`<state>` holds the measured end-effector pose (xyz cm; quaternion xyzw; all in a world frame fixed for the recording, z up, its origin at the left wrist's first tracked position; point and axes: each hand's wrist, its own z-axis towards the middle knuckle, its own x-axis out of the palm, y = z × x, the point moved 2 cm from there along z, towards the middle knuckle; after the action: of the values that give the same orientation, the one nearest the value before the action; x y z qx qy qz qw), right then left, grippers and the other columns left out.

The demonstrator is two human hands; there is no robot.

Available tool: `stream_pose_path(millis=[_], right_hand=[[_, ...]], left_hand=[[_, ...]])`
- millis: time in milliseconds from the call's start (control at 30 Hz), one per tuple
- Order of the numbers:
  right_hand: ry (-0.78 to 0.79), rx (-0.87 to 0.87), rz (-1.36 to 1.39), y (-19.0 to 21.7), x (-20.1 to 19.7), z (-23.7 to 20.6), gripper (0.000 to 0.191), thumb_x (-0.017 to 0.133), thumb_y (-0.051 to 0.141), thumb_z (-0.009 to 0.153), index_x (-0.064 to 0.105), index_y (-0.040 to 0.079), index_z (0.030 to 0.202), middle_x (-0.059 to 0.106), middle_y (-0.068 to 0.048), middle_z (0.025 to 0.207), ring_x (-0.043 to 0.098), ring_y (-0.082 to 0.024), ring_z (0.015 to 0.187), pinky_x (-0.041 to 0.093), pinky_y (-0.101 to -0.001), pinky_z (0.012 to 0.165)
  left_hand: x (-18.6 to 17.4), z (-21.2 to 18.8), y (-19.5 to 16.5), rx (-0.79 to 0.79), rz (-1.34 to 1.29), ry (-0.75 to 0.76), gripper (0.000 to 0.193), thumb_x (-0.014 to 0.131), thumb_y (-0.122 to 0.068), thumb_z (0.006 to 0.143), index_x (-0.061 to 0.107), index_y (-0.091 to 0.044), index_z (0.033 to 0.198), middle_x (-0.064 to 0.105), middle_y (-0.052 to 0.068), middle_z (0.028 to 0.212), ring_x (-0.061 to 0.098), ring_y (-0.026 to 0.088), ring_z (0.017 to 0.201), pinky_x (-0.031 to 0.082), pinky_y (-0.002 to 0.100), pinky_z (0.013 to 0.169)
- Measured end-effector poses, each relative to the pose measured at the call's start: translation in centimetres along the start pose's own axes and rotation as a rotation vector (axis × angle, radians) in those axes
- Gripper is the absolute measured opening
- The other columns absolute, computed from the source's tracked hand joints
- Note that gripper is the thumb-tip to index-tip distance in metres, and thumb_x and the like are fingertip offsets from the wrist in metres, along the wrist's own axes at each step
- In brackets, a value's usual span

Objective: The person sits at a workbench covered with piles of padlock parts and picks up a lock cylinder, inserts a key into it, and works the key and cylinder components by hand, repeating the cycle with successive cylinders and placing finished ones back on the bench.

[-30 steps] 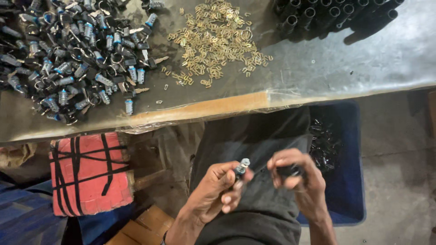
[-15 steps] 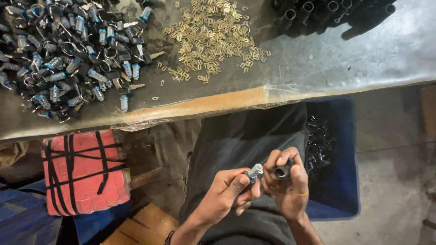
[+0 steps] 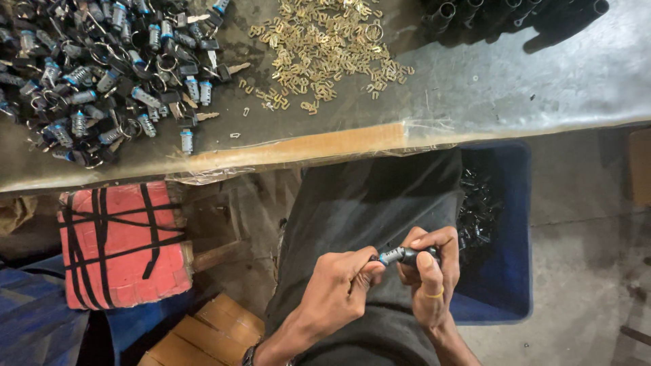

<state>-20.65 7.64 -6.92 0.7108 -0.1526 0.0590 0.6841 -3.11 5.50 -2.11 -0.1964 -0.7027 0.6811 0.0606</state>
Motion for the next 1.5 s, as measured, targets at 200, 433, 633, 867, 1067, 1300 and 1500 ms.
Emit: stream_pose_path(millis=[200, 433, 633, 867, 1067, 1300, 1500], right_hand=[[0.013, -0.081, -0.387, -0.2, -1.4, 0.0, 0.032, 0.055, 0.037, 0.100, 0.045, 0.007, 0.102, 0.057, -0.007, 0.077, 0.041, -0.005, 0.055, 0.033, -0.0231, 0.048], [0.052, -0.125, -0.464, 0.1, -3.0, -0.3, 0.027, 0.053, 0.033, 0.100, 0.046, 0.006, 0.099, 0.057, -0.007, 0.072, 0.040, -0.005, 0.058, 0.034, -0.0236, 0.052], [0.022, -0.119, -0.515, -0.4, -3.8, -0.4, 0.021, 0.052, 0.025, 0.098, 0.047, 0.004, 0.098, 0.058, -0.007, 0.075, 0.040, -0.004, 0.056, 0.034, -0.0239, 0.050], [-0.064, 0.072, -0.344, -1.3, -4.3, -0.5, 0.020, 0.053, 0.022, 0.098, 0.050, 0.003, 0.095, 0.055, -0.007, 0.082, 0.039, -0.006, 0.055, 0.033, -0.0239, 0.046], [-0.070, 0.217, 0.331, -1.9, -3.5, -0.9, 0.033, 0.056, 0.033, 0.102, 0.051, 0.001, 0.103, 0.049, -0.009, 0.088, 0.036, -0.007, 0.049, 0.027, -0.0241, 0.039], [-0.179, 0.069, 0.278, -1.2, -2.6, -1.4, 0.035, 0.054, 0.036, 0.104, 0.052, 0.000, 0.107, 0.048, -0.009, 0.095, 0.036, -0.008, 0.052, 0.027, -0.0237, 0.041], [-0.213, -0.105, -0.035, -0.5, -2.5, -1.5, 0.034, 0.051, 0.034, 0.105, 0.055, 0.000, 0.104, 0.054, -0.012, 0.091, 0.040, -0.007, 0.053, 0.031, -0.0232, 0.043]], left_hand=[[-0.2, 0.0, 0.4, 0.045, 0.223, 0.045, 0.020, 0.069, -0.011, 0.093, 0.055, -0.002, 0.081, 0.063, 0.016, 0.074, 0.064, 0.038, 0.069, 0.046, 0.044, 0.055], [0.0, 1.2, 1.1, 0.180, 0.294, 0.204, 0.009, 0.063, -0.004, 0.084, 0.055, -0.004, 0.082, 0.068, 0.012, 0.079, 0.068, 0.036, 0.077, 0.051, 0.045, 0.060], [1.2, 1.4, 1.4, 0.184, 0.417, 0.221, 0.013, 0.069, -0.010, 0.090, 0.059, -0.004, 0.085, 0.066, 0.014, 0.075, 0.068, 0.036, 0.070, 0.050, 0.047, 0.055], [1.6, 2.3, 2.9, 0.154, 0.292, 0.261, 0.008, 0.063, -0.006, 0.086, 0.060, -0.003, 0.080, 0.066, 0.016, 0.072, 0.066, 0.038, 0.071, 0.050, 0.047, 0.057], [1.2, 2.3, 3.0, -0.215, -0.169, 0.402, 0.029, 0.056, -0.015, 0.104, 0.057, -0.002, 0.078, 0.049, 0.013, 0.060, 0.047, 0.028, 0.049, 0.040, 0.039, 0.050], [1.8, 2.3, 1.3, -0.093, -0.103, 0.265, 0.027, 0.058, -0.015, 0.102, 0.058, -0.003, 0.078, 0.051, 0.012, 0.059, 0.050, 0.028, 0.050, 0.042, 0.038, 0.051], [2.3, 1.7, 0.5, 0.082, 0.215, 0.143, 0.013, 0.067, -0.011, 0.092, 0.059, -0.005, 0.083, 0.066, 0.015, 0.072, 0.066, 0.038, 0.070, 0.048, 0.046, 0.056]])
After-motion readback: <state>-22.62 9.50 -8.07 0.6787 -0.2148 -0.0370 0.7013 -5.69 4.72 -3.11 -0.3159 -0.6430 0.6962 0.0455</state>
